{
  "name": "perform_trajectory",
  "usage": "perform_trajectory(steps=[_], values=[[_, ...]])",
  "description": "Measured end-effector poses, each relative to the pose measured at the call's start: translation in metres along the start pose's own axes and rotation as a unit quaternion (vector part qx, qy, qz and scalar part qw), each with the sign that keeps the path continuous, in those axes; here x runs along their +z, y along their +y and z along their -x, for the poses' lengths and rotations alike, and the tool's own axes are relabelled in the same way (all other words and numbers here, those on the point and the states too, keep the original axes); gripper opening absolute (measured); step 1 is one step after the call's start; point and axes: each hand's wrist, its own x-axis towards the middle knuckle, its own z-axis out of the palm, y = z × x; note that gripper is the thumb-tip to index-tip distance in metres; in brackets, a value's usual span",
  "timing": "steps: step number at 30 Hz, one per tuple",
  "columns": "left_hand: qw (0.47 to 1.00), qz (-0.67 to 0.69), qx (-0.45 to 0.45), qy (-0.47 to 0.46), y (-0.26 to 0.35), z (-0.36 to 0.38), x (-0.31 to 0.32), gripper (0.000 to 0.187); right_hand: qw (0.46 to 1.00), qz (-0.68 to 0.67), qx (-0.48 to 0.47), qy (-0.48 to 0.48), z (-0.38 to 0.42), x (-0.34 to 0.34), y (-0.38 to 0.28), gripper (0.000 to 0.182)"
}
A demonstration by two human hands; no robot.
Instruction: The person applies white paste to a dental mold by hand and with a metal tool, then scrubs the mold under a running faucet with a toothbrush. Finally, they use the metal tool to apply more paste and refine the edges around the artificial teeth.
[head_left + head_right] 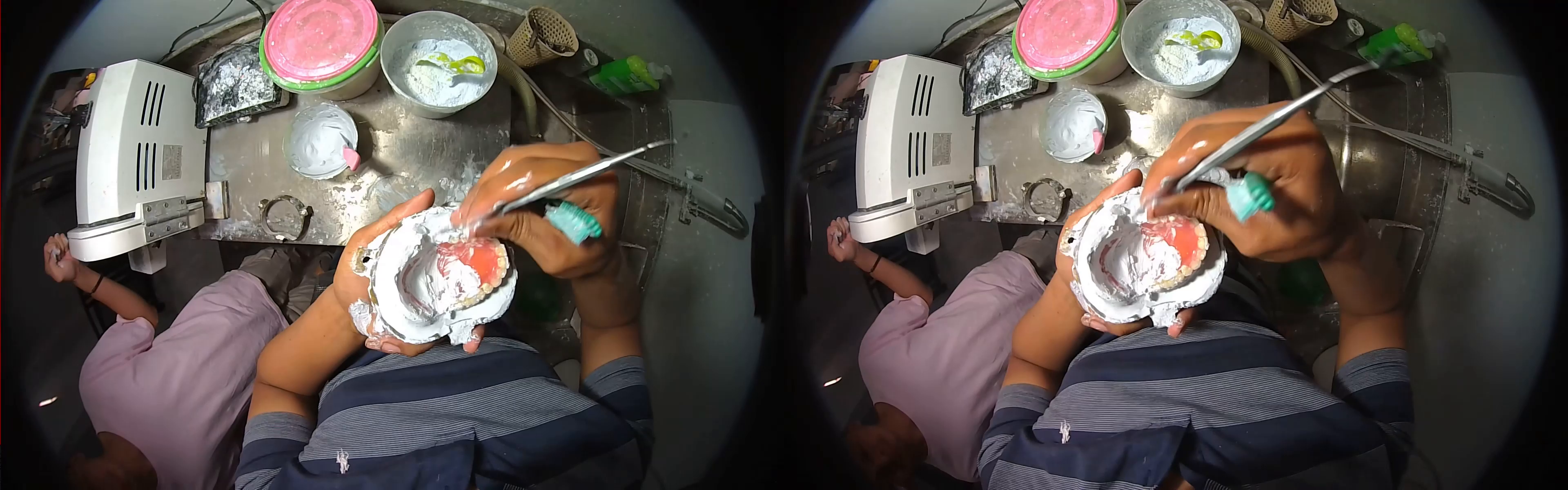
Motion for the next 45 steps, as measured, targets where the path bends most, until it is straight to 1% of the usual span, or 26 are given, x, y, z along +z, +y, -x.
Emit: perform_trajectory(steps=[1, 3, 5, 7, 9, 11, 12, 15, 16, 18, 19, 21, 23, 24, 25, 27, 29, 31, 32, 34, 35, 37, 41, 43, 44, 45], values=[[1.000, -0.002, 0.003, -0.005, 0.000, 0.000, -0.001, 0.089, 1.000, -0.001, 0.001, 0.000, 0.002, -0.001, 0.003, 0.013], [1.000, -0.008, 0.007, -0.017, 0.001, 0.000, -0.003, 0.087, 0.998, -0.056, -0.013, -0.001, 0.004, -0.005, 0.010, 0.026], [1.000, -0.016, 0.010, -0.004, 0.000, 0.001, 0.001, 0.087, 0.997, -0.062, -0.034, 0.015, 0.004, 0.000, 0.008, 0.026], [0.999, -0.031, 0.012, 0.023, -0.001, 0.000, 0.004, 0.085, 0.998, -0.048, -0.014, -0.038, 0.002, -0.001, 0.004, 0.010], [0.999, -0.022, 0.015, 0.025, 0.001, 0.000, 0.004, 0.086, 0.998, -0.030, -0.015, -0.048, 0.003, -0.001, 0.004, 0.010], [1.000, -0.017, 0.013, 0.017, 0.002, 0.001, 0.002, 0.086, 1.000, -0.005, 0.010, 0.016, 0.006, 0.002, 0.003, 0.011], [1.000, -0.016, 0.012, 0.013, 0.003, 0.001, 0.001, 0.087, 1.000, 0.012, 0.003, 0.025, 0.006, 0.002, 0.001, 0.012], [1.000, -0.012, 0.002, -0.006, 0.003, 0.000, 0.005, 0.087, 0.999, 0.043, -0.023, -0.013, 0.009, -0.001, 0.000, 0.012], [1.000, -0.011, 0.002, -0.006, 0.001, 0.000, 0.010, 0.087, 0.999, 0.024, -0.029, -0.032, 0.007, 0.000, -0.002, 0.011], [0.980, -0.003, 0.052, 0.190, -0.003, -0.004, 0.032, 0.087, 0.999, 0.030, -0.025, -0.012, 0.007, 0.004, -0.005, 0.010], [0.980, -0.003, 0.052, 0.190, -0.001, -0.003, 0.026, 0.087, 0.999, 0.037, -0.023, 0.006, 0.008, 0.005, -0.007, 0.009], [0.999, 0.009, 0.030, 0.015, 0.003, 0.002, 0.002, 0.087, 0.998, 0.064, -0.018, 0.022, 0.009, 0.004, -0.008, 0.008], [0.999, 0.005, 0.052, 0.005, 0.000, 0.002, -0.004, 0.087, 0.996, 0.021, -0.056, -0.070, 0.010, -0.004, -0.001, 0.024], [0.998, 0.016, 0.059, 0.021, -0.001, 0.002, -0.001, 0.086, 0.985, 0.091, -0.096, -0.112, 0.004, -0.008, -0.004, 0.025], [0.997, 0.026, 0.065, 0.036, -0.001, 0.002, 0.001, 0.086, 0.987, 0.076, -0.091, -0.104, 0.005, -0.004, -0.004, 0.026], [0.997, 0.014, 0.060, 0.035, -0.001, 0.002, 0.002, 0.086, 0.988, 0.126, -0.067, -0.054, 0.013, -0.002, -0.002, 0.027], [0.998, 0.002, 0.055, 0.034, -0.002, 0.000, 0.010, 0.087, 0.990, 0.117, -0.066, -0.038, 0.015, -0.001, -0.001, 0.027], [0.964, -0.014, 0.083, 0.252, -0.004, -0.005, 0.035, 0.086, 0.992, 0.107, -0.067, -0.024, 0.013, 0.000, 0.000, 0.027], [0.964, -0.014, 0.083, 0.252, -0.003, -0.003, 0.024, 0.086, 0.991, 0.097, -0.082, -0.051, 0.011, 0.000, 0.000, 0.027], [0.998, -0.026, 0.048, 0.010, 0.003, 0.002, -0.006, 0.085, 0.988, 0.095, -0.092, -0.083, 0.009, -0.002, -0.002, 0.030], [0.998, -0.027, 0.048, 0.010, 0.003, 0.002, -0.004, 0.085, 0.988, 0.096, -0.092, -0.083, 0.009, -0.001, -0.002, 0.030], [0.998, -0.024, 0.045, 0.035, 0.002, 0.003, 0.003, 0.083, 0.988, 0.130, -0.073, -0.041, 0.011, 0.002, -0.004, 0.032], [0.995, -0.021, 0.048, 0.080, 0.001, 0.003, 0.009, 0.082, 0.991, 0.116, -0.052, -0.032, 0.012, 0.006, -0.009, 0.027], [0.990, 0.035, 0.060, 0.121, 0.001, 0.000, 0.015, 0.084, 0.986, 0.144, -0.072, -0.042, 0.013, 0.007, -0.009, 0.025], [0.994, 0.015, 0.056, 0.092, 0.001, 0.002, 0.010, 0.084, 0.987, 0.130, -0.079, -0.048, 0.016, 0.008, -0.007, 0.019], [0.994, 0.015, 0.055, 0.092, 0.001, 0.003, 0.004, 0.084, 0.988, 0.115, -0.086, -0.053, 0.017, 0.010, -0.007, 0.019]])
